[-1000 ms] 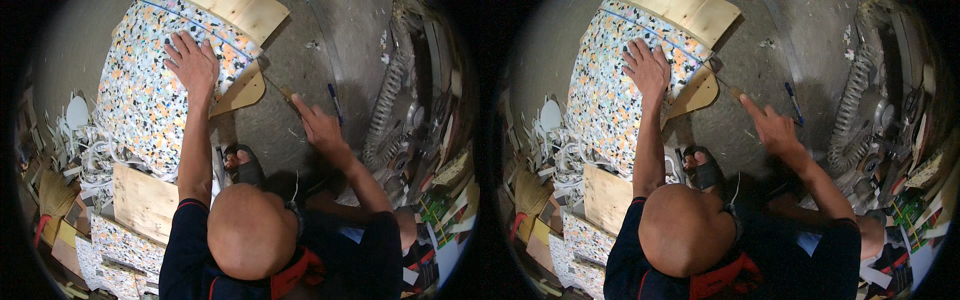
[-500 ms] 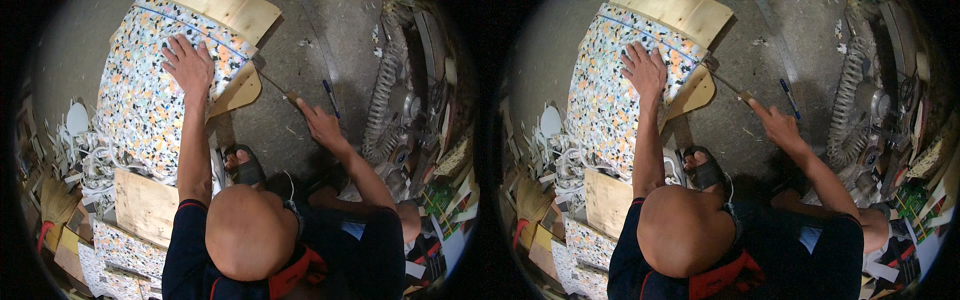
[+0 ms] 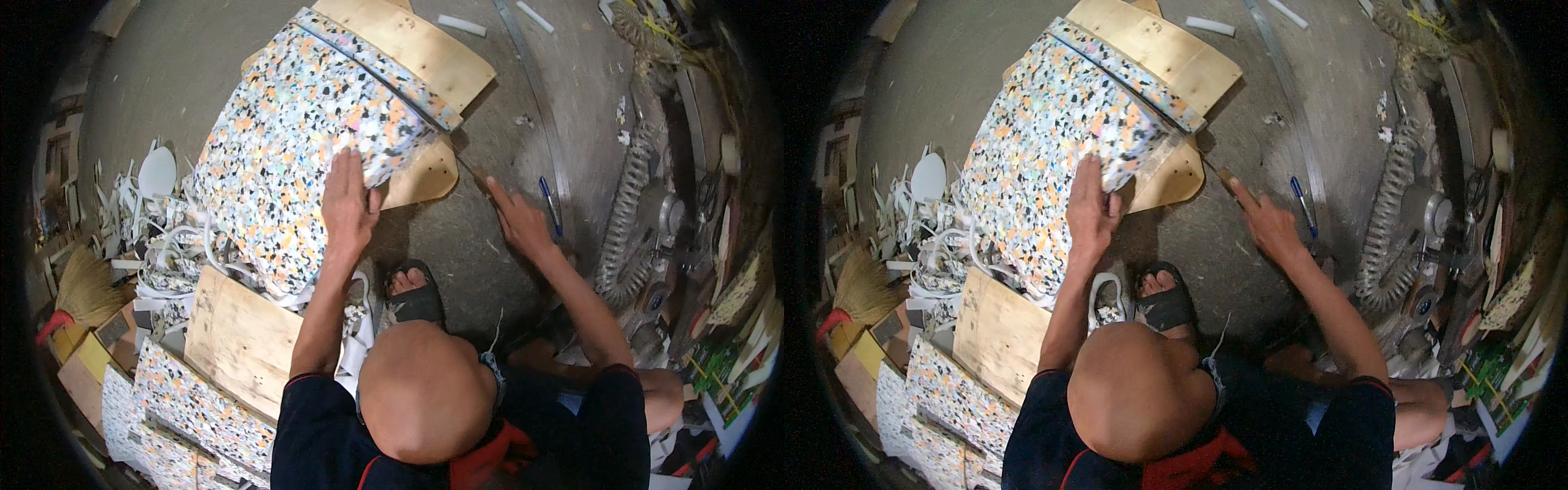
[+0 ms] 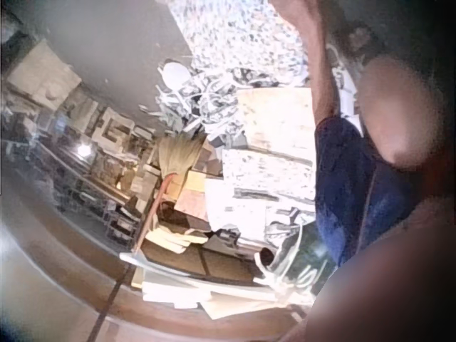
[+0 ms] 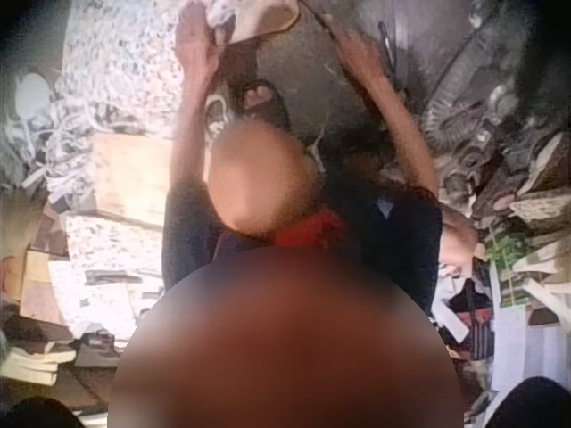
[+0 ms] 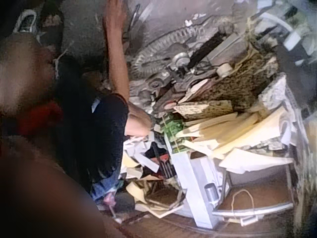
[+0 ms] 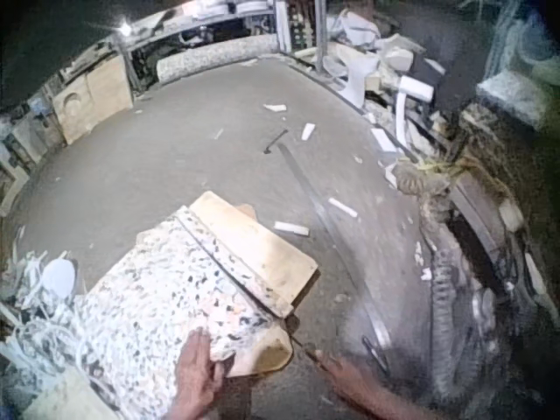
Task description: The person uses a hammer and chisel to cut a speckled composite sheet placed on a wooden board. They trace a curved outline with a pen, then repeatedly strike the chisel along the marked line to separate the material.
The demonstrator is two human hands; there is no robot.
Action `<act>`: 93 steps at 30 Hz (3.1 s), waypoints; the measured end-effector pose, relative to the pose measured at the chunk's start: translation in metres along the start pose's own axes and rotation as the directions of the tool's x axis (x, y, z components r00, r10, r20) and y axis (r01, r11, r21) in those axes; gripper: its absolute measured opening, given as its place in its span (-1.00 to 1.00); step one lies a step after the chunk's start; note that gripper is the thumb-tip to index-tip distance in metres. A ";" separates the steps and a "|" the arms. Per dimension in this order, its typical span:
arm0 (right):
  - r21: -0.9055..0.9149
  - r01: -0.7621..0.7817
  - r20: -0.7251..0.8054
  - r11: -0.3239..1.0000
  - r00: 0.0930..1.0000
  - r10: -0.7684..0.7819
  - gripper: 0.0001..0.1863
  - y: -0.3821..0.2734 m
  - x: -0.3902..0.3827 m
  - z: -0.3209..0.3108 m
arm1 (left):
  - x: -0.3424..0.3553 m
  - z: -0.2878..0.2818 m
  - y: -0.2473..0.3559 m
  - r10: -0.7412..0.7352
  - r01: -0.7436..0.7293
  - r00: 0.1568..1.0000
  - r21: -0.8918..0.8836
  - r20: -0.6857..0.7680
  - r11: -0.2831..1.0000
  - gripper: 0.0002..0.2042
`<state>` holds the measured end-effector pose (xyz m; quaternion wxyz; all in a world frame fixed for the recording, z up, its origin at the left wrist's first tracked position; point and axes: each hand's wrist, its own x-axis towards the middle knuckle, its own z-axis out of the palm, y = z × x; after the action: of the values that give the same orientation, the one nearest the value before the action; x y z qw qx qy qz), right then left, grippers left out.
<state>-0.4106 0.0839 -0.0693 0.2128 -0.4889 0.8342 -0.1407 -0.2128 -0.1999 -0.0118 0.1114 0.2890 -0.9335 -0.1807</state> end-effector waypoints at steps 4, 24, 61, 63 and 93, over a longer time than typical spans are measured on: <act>0.112 -0.024 0.018 0.993 1.000 0.022 -0.19 0.010 -0.026 -0.011 | -0.017 -0.063 0.000 0.068 -0.071 0.994 -0.032 -0.085 0.997 -0.33; 0.209 0.104 -0.175 0.972 0.982 -0.067 -0.23 -0.019 0.007 -0.039 | 0.077 0.015 -0.025 0.203 -0.244 0.936 -0.112 -0.286 0.963 -0.75; 0.116 0.155 0.027 0.981 0.987 -0.159 -0.16 0.032 0.030 -0.080 | 0.137 0.074 -0.020 0.184 -0.163 0.960 0.110 -0.212 0.980 -0.70; 0.133 0.155 0.028 0.979 0.987 -0.160 -0.17 0.033 0.028 -0.080 | 0.136 0.075 -0.019 0.178 -0.158 0.962 0.110 -0.207 0.981 -0.70; 0.235 0.114 0.062 0.965 0.989 -0.132 -0.26 0.001 0.115 -0.062 | 0.135 0.076 -0.020 0.177 -0.148 0.973 0.183 -0.151 0.972 -0.68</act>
<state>-0.4912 -0.0152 -0.0408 0.2911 -0.5169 0.7713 -0.2306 -0.3354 -0.2726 -0.0753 0.1784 0.2339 -0.9535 -0.0655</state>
